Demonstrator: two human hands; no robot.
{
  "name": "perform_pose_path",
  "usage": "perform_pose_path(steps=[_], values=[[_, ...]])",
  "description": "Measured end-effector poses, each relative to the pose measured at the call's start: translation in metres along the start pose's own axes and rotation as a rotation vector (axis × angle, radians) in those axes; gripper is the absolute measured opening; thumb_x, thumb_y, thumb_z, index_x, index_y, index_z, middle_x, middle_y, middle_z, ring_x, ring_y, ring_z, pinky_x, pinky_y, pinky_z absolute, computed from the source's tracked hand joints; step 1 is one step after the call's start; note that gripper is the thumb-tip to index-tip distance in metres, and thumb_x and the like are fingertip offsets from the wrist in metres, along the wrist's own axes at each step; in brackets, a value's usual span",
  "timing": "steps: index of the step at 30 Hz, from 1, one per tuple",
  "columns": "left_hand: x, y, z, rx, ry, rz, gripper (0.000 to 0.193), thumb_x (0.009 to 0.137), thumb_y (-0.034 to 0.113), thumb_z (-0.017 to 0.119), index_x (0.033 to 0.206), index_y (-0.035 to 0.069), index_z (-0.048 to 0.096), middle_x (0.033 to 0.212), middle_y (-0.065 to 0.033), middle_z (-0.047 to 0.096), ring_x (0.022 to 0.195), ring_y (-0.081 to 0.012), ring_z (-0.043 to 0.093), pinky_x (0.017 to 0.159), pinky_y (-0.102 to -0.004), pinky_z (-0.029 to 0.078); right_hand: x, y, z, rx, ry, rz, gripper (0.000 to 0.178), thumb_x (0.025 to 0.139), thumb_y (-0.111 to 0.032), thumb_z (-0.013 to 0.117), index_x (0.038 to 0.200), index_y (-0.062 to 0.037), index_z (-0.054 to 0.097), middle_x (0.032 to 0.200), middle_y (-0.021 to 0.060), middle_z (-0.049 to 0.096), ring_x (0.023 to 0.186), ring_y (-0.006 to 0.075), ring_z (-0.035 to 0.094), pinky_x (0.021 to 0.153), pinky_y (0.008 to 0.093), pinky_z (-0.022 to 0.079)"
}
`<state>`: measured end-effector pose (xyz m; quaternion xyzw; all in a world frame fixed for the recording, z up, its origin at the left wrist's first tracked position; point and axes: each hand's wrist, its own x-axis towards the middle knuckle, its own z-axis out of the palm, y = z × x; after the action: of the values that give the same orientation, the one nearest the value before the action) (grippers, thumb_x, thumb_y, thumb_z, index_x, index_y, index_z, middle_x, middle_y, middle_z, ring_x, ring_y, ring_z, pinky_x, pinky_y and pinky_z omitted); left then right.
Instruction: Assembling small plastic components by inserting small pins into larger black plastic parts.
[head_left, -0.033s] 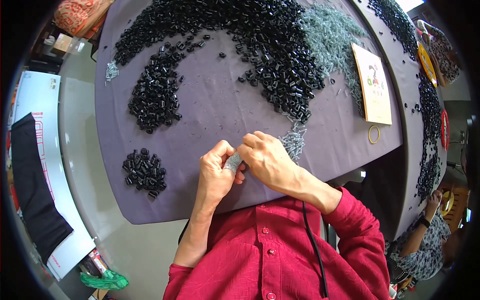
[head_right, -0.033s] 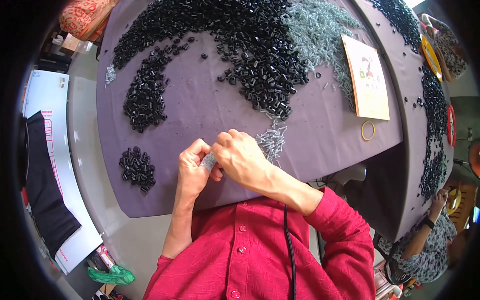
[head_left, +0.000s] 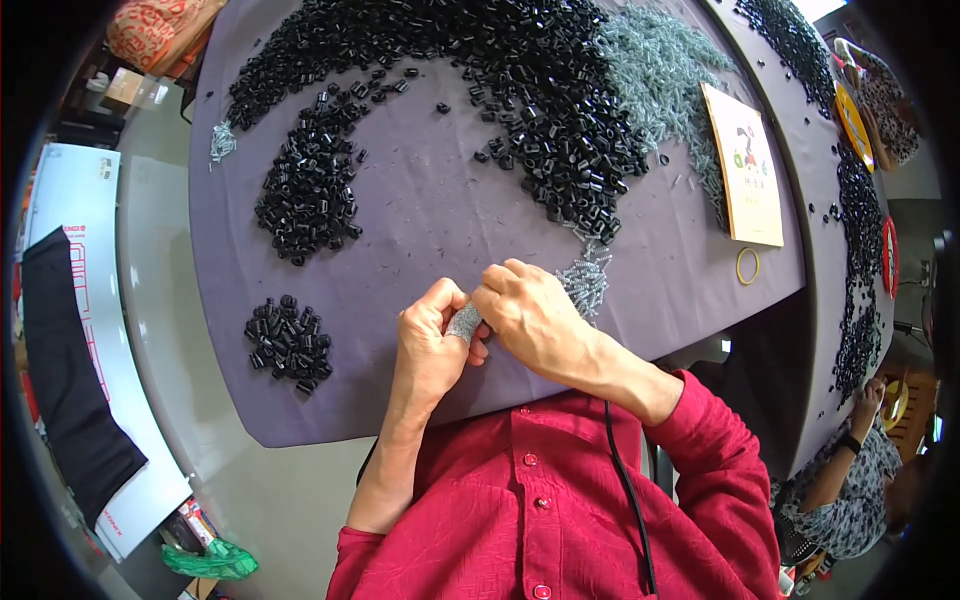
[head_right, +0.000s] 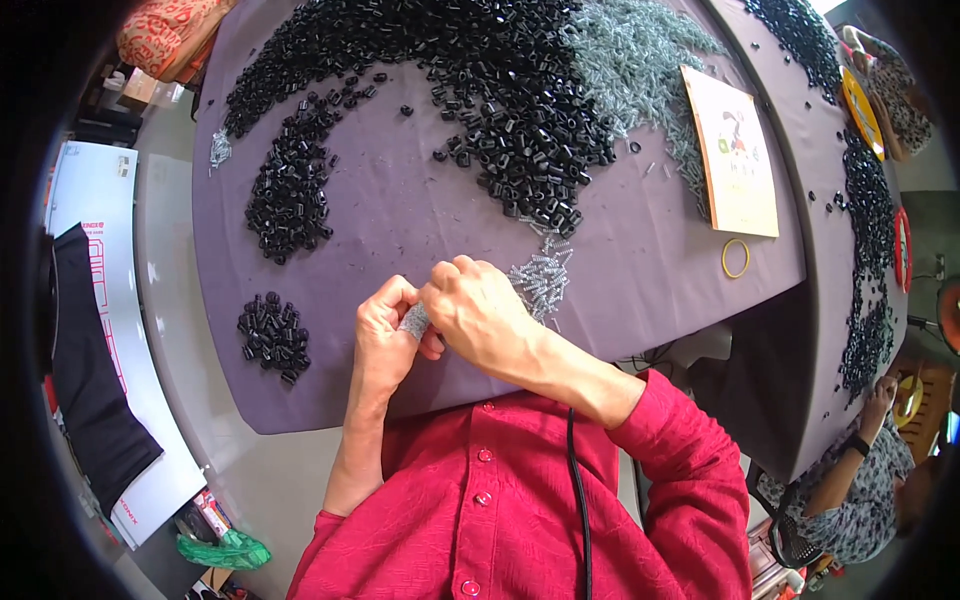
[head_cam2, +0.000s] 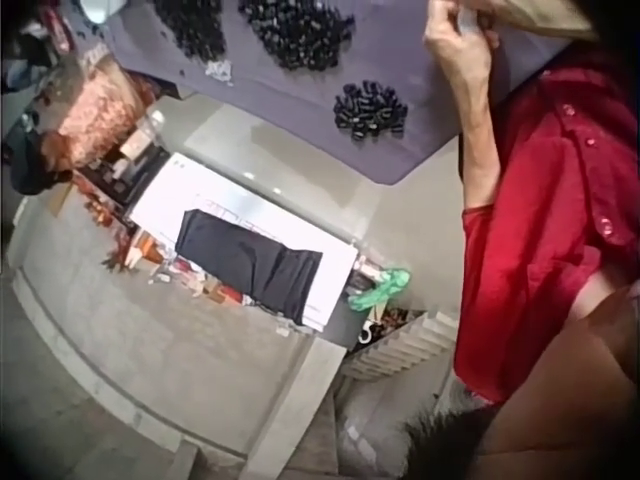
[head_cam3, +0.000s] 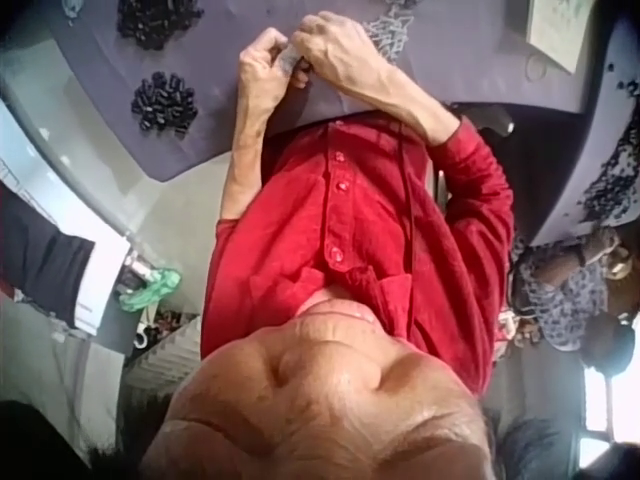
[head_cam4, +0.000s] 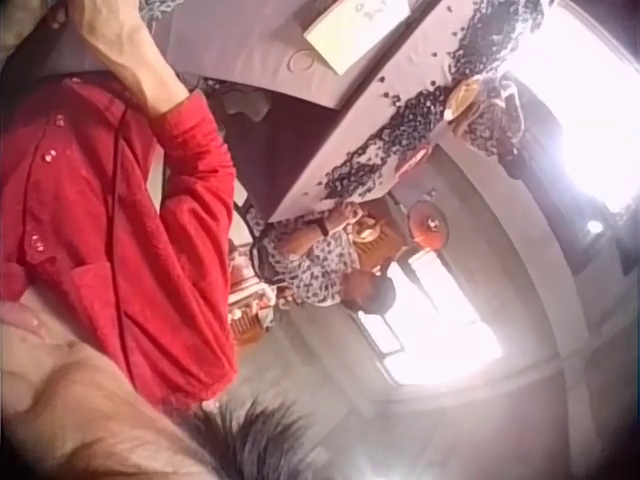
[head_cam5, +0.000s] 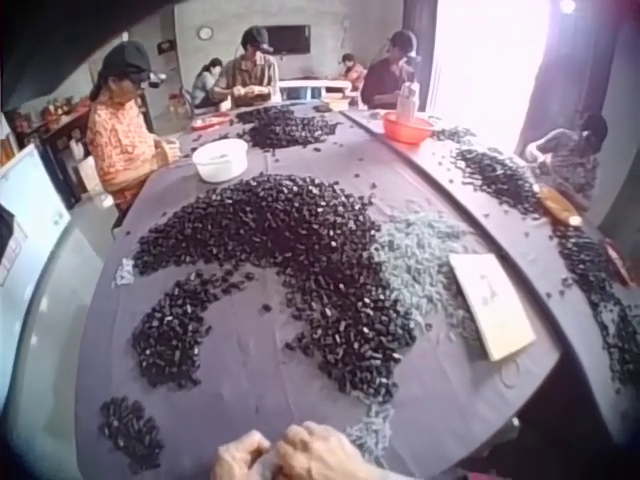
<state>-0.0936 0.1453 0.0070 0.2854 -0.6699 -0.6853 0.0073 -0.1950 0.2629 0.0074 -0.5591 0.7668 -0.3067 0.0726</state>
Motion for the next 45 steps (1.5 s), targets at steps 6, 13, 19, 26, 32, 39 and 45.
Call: perform_pose_path(steps=[6, 13, 19, 26, 32, 39, 45], values=[[-0.002, 0.017, 0.013, 0.079, 0.026, -0.034, 0.011, 0.084, -0.008, 0.052, 0.083, 0.002, 0.055, 0.065, -0.0058, 0.062, 0.052, -0.0099, 0.06, 0.044, -0.0247, 0.048, 0.0, 0.005, -0.01, -0.084, -0.082, 0.099, 0.014, 0.065, -0.008, 0.065, 0.074, -0.0042, 0.055, 0.075, 0.0098, 0.056, 0.074, 0.0284, 0.059, 0.064, 0.0388, 0.05], [-0.005, 0.003, 0.016, 0.396, 0.095, 0.197, 0.009, 0.081, -0.004, 0.058, 0.089, 0.001, 0.061, 0.064, -0.0086, 0.059, 0.051, -0.0145, 0.057, 0.048, -0.0279, 0.046, -0.031, 0.029, -0.07, 0.051, 0.1, 0.254, 0.01, 0.073, -0.002, 0.066, 0.083, -0.0018, 0.063, 0.075, 0.0123, 0.057, 0.071, 0.0317, 0.059, 0.063, 0.0385, 0.048], [-0.011, -0.002, -0.024, 0.549, 0.256, 0.182, 0.016, 0.082, -0.007, 0.055, 0.093, 0.002, 0.062, 0.063, -0.0008, 0.058, 0.051, -0.0046, 0.052, 0.043, -0.02, 0.038, -0.055, 0.019, -0.061, 0.072, 0.022, 0.173, 0.011, 0.072, 0.001, 0.064, 0.081, -0.0032, 0.062, 0.075, 0.0102, 0.053, 0.072, 0.0301, 0.056, 0.063, 0.0388, 0.046], [-0.022, -0.016, -0.072, 0.627, 0.445, 0.16, 0.012, 0.085, -0.006, 0.056, 0.093, 0.002, 0.061, 0.06, 0.0015, 0.053, 0.049, -0.0026, 0.046, 0.041, -0.0196, 0.033, -0.053, 0.004, -0.037, -0.007, -0.088, 0.037, 0.013, 0.068, -0.012, 0.065, 0.079, -0.0066, 0.061, 0.078, 0.0073, 0.05, 0.076, 0.0255, 0.052, 0.068, 0.0362, 0.045], [-0.024, -0.015, -0.073, 0.681, 0.534, 0.165, 0.009, 0.084, -0.004, 0.059, 0.092, 0.001, 0.061, 0.059, 0.0016, 0.051, 0.052, -0.0043, 0.048, 0.046, -0.0214, 0.035, -0.05, 0.002, -0.033, -0.149, -0.081, -0.009, 0.013, 0.068, -0.011, 0.064, 0.074, -0.007, 0.052, 0.077, 0.0079, 0.046, 0.074, 0.0252, 0.05, 0.067, 0.0357, 0.043], [-0.022, -0.006, -0.068, 0.756, 0.595, 0.164, 0.006, 0.083, 0.008, 0.066, 0.086, 0.004, 0.062, 0.053, -0.0086, 0.053, 0.045, -0.0207, 0.052, 0.047, -0.0344, 0.041, -0.046, 0.008, -0.032, -0.137, -0.053, 0.006, 0.012, 0.069, -0.011, 0.063, 0.075, -0.0067, 0.053, 0.077, 0.0081, 0.046, 0.074, 0.0248, 0.051, 0.066, 0.0361, 0.043], [-0.025, -0.001, -0.065, 0.834, 0.609, 0.193, 0.006, 0.083, 0.008, 0.065, 0.087, 0.006, 0.063, 0.055, -0.01, 0.056, 0.048, -0.026, 0.056, 0.049, -0.0368, 0.043, -0.046, 0.006, -0.037, -0.118, -0.089, -0.076, 0.012, 0.067, -0.01, 0.063, 0.077, -0.0072, 0.057, 0.075, 0.0064, 0.046, 0.073, 0.023, 0.051, 0.066, 0.0348, 0.042]])
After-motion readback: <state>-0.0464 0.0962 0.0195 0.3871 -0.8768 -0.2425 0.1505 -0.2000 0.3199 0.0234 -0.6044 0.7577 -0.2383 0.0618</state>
